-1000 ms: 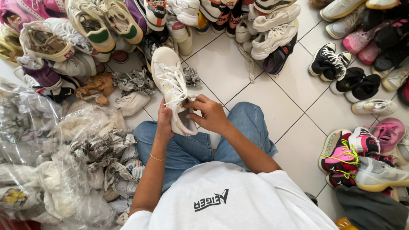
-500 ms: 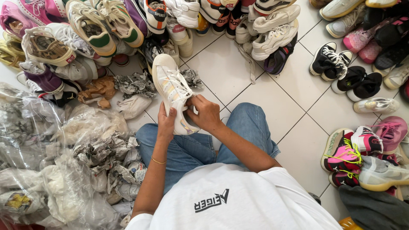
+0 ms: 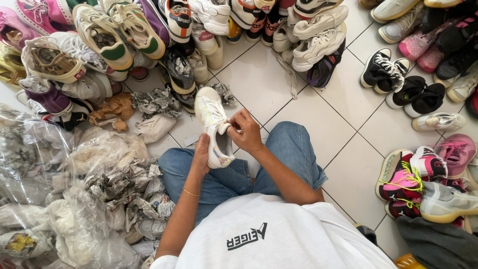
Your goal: The person stuffs various shoes with crumpled paper by hand, handling multiple shoes one at a time while surrounded by a large collection of footwear on the floor.
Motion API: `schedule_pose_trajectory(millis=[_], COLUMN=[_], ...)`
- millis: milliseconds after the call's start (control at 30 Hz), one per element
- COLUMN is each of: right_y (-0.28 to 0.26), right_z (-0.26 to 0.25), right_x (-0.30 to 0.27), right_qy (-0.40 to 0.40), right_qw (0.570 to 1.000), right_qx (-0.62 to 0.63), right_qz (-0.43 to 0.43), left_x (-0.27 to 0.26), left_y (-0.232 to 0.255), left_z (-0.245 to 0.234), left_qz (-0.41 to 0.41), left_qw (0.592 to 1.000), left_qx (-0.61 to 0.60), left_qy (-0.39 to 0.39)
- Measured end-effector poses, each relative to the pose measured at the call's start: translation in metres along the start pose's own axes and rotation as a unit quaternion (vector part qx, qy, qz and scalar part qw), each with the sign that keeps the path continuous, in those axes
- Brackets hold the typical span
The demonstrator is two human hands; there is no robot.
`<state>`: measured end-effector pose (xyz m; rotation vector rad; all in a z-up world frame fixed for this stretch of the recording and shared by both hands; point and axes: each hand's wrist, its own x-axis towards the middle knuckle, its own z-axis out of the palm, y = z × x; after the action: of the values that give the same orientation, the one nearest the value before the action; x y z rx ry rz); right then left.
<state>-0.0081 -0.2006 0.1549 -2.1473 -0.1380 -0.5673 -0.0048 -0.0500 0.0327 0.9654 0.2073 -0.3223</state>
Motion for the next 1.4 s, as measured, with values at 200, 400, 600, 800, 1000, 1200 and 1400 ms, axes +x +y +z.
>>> schedule_pose_trajectory(millis=[200, 400, 600, 800, 1000, 1200, 1400], right_y=[0.046, 0.084, 0.110, 0.105, 0.109, 0.160, 0.232], right_z=[0.017, 0.026, 0.040, 0.031, 0.021, 0.005, -0.008], right_x=[-0.015, -0.035, -0.054, -0.052, -0.050, -0.041, -0.034], right_qy=[-0.010, -0.040, -0.119, -0.165, -0.228, -0.247, -0.196], right_qw=[1.000, 0.990, 0.977, 0.970, 0.952, 0.943, 0.949], right_qx=[-0.002, -0.134, -0.176, -0.167, -0.121, 0.019, 0.010], right_qz=[0.001, -0.017, 0.015, 0.063, 0.164, 0.222, 0.246], left_x=[0.026, 0.013, -0.001, -0.014, -0.007, -0.026, -0.064], left_y=[-0.039, -0.041, -0.031, -0.023, -0.012, 0.114, 0.187], left_z=[-0.021, -0.017, -0.008, 0.007, -0.023, -0.070, -0.133], left_qz=[-0.050, 0.053, 0.027, 0.038, 0.167, 0.333, 0.347], left_qw=[0.994, 0.952, 0.908, 0.821, 0.863, 0.769, 0.527], left_qx=[0.092, 0.299, 0.417, 0.568, 0.476, 0.522, 0.659], left_qy=[0.028, 0.043, -0.014, -0.050, 0.010, 0.158, 0.408])
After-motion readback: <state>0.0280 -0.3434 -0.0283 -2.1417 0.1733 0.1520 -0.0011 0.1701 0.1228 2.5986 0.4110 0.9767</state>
